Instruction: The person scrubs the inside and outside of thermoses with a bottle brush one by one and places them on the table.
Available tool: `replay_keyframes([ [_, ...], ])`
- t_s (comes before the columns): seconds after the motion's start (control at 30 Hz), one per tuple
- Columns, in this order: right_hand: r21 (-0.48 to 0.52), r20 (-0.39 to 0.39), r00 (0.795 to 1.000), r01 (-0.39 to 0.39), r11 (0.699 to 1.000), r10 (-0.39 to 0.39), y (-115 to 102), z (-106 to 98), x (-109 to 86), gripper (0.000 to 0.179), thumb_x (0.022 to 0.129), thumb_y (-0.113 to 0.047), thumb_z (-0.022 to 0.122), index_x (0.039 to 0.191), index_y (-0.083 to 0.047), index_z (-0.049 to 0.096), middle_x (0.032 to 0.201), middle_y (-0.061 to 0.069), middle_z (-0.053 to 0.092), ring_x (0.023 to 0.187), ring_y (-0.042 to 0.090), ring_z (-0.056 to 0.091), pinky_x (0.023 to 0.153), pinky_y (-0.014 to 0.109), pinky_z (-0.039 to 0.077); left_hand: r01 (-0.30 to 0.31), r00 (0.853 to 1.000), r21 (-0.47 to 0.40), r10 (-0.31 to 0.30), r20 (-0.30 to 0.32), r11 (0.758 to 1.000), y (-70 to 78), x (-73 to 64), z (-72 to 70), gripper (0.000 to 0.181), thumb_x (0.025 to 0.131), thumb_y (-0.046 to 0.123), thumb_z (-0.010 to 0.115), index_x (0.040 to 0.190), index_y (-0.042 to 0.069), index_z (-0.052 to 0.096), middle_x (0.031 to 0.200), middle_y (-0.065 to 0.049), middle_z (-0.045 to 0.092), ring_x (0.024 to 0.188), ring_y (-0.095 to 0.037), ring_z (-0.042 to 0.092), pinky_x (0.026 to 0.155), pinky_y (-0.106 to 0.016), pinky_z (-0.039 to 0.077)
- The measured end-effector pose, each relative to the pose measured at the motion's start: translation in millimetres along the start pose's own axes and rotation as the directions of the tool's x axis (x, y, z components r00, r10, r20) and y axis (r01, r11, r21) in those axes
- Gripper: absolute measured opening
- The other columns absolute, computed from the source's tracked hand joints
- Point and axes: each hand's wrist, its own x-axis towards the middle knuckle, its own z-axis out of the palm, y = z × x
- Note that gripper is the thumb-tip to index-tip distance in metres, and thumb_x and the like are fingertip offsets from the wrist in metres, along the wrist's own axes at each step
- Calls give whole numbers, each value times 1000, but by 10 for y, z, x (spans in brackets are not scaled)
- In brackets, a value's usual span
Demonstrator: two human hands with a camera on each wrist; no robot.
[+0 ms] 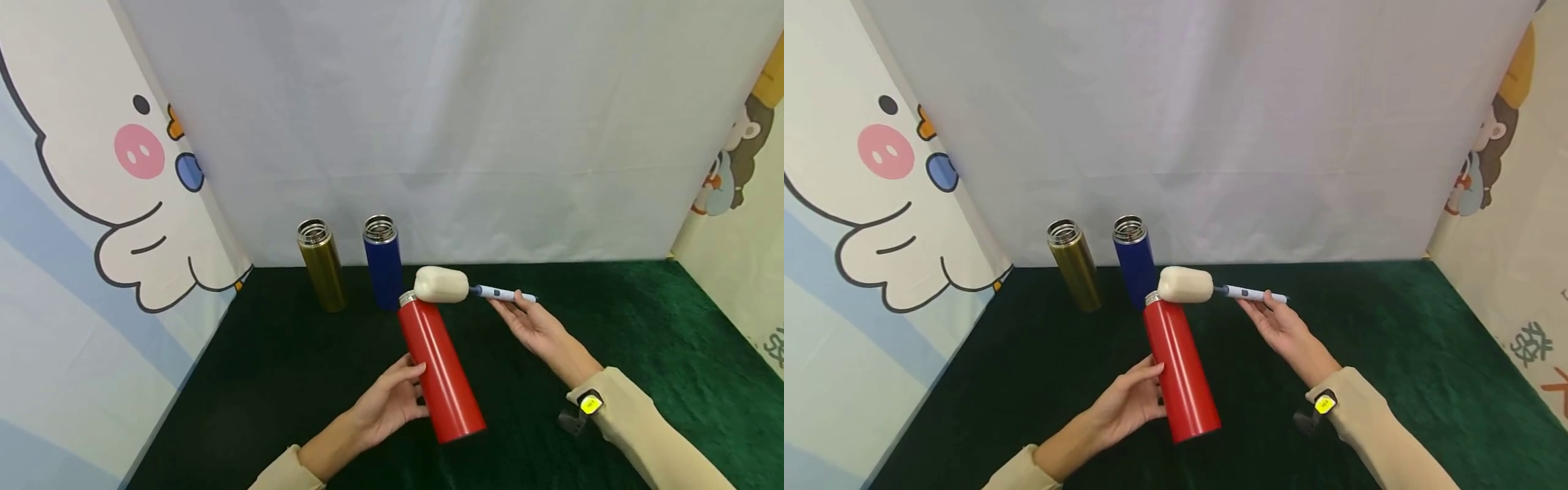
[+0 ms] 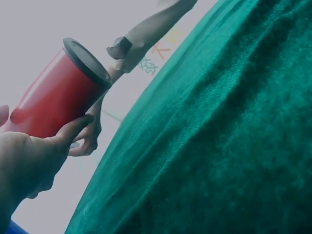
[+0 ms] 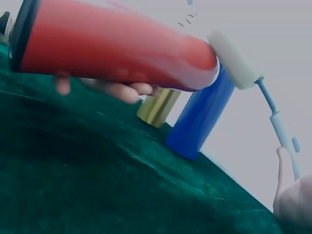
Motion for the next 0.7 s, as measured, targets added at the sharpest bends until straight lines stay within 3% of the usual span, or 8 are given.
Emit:
replay_keyframes([
  [0.07,-1,4,1000,-7,1000,7,24,-15,-15,63,106,-13,47,159,-29,16,115,18,60,146,20,43,119,25,36,-4,1000,-2,4,3,1000,3,3,3,60,108,24,46,159,18,16,143,-2,49,128,-20,54,104,-45,50],
  [0.17,-83,34,998,-45,996,48,57,-93,-66,46,106,-15,47,148,-24,30,112,16,62,121,28,67,113,27,45,-25,1000,-11,25,-6,1000,34,1,0,58,108,27,46,158,19,17,143,-1,49,129,-21,53,105,-44,49],
  [0.23,-154,65,995,-66,986,77,68,-162,-113,30,107,-16,47,136,-18,41,112,13,62,103,27,71,107,28,51,-44,999,-15,44,-22,999,62,-2,-4,59,108,29,46,157,19,16,145,-1,47,129,-20,52,106,-44,49],
  [0.33,-231,121,986,-81,969,112,57,-251,-194,19,109,-18,44,121,-11,56,114,10,61,103,23,70,100,30,56,-59,997,-40,57,-61,997,104,-12,-9,62,106,33,48,158,20,14,148,-2,44,131,-20,51,109,-44,48],
  [0.47,-326,173,978,-57,944,119,-12,-334,-286,30,110,-22,40,113,-9,67,113,7,63,104,18,69,95,28,57,-77,991,-75,68,-112,994,133,-15,-17,65,106,37,49,157,19,14,148,-2,43,131,-20,50,110,-44,47],
  [0.57,-465,186,979,16,885,80,-69,-374,-341,29,111,-25,39,116,-16,67,113,2,63,104,13,67,94,27,57,-94,986,-107,78,-145,990,131,-10,-18,66,106,39,51,157,21,14,148,-3,42,132,-20,50,110,-43,48],
  [0.7,-680,176,984,133,721,-16,-96,-398,-380,22,111,-31,42,128,-24,53,118,-3,62,108,8,66,96,27,57,-130,976,-131,103,-191,983,110,9,-12,66,105,39,54,157,23,16,147,-4,41,132,-20,50,109,-41,49],
])
